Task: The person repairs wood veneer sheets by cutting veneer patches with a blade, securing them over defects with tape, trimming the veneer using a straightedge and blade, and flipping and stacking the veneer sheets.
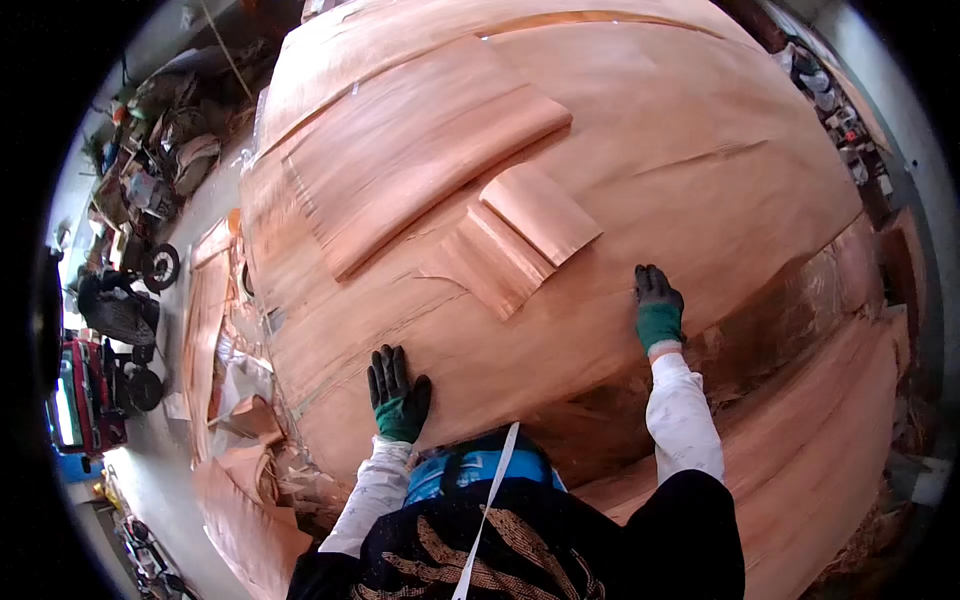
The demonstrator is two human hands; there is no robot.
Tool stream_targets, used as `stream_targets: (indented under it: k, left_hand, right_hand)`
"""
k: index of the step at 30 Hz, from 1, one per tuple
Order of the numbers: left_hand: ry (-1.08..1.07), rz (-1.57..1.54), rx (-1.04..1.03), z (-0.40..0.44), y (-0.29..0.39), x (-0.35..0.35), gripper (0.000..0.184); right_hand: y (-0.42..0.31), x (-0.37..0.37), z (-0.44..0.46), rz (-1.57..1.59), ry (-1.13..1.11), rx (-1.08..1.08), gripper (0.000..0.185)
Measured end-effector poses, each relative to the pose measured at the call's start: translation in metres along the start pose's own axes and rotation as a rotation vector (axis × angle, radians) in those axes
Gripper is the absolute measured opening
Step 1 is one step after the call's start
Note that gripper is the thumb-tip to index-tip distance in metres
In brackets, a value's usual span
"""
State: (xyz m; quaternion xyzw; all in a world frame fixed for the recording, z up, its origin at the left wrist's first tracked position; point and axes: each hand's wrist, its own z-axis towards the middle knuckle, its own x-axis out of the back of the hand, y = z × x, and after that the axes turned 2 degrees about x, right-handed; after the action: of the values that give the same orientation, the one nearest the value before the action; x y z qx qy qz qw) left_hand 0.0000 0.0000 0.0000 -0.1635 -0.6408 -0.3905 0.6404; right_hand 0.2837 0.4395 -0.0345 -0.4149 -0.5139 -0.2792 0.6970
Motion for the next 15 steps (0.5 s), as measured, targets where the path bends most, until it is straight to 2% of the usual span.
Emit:
stream_targets:
  k: [2,3,4,7,9,12,15]
  left_hand:
    - [-0.017,-0.007,0.02,-0.004,0.02,-0.006,0.071]
    - [0.196,0.084,-0.084,0.107,-0.058,0.013,0.07]
    - [0.057,0.004,-0.038,0.033,-0.028,0.011,0.07]
    - [-0.02,-0.053,-0.026,0.002,-0.016,0.024,0.07]
    - [-0.044,-0.063,-0.028,0.005,-0.02,0.027,0.071]
    - [-0.05,-0.134,-0.001,0.006,-0.025,0.037,0.059]
    - [0.046,-0.289,0.064,0.002,-0.032,0.048,0.045]
  right_hand:
    - [-0.024,0.038,0.015,0.897,-0.147,-0.665,0.045]
    - [-0.146,0.012,0.083,0.854,0.042,-0.196,0.043]
    - [-0.139,0.055,0.018,0.491,-0.007,0.09,0.042]
    - [-0.191,0.043,0.0,0.471,-0.076,0.371,0.041]
    - [-0.249,0.051,0.003,0.278,-0.101,0.457,0.039]
    - [-0.253,0.021,0.026,-0.189,-0.234,0.398,0.036]
    - [-0.247,0.039,0.048,0.018,-0.197,0.372,0.033]
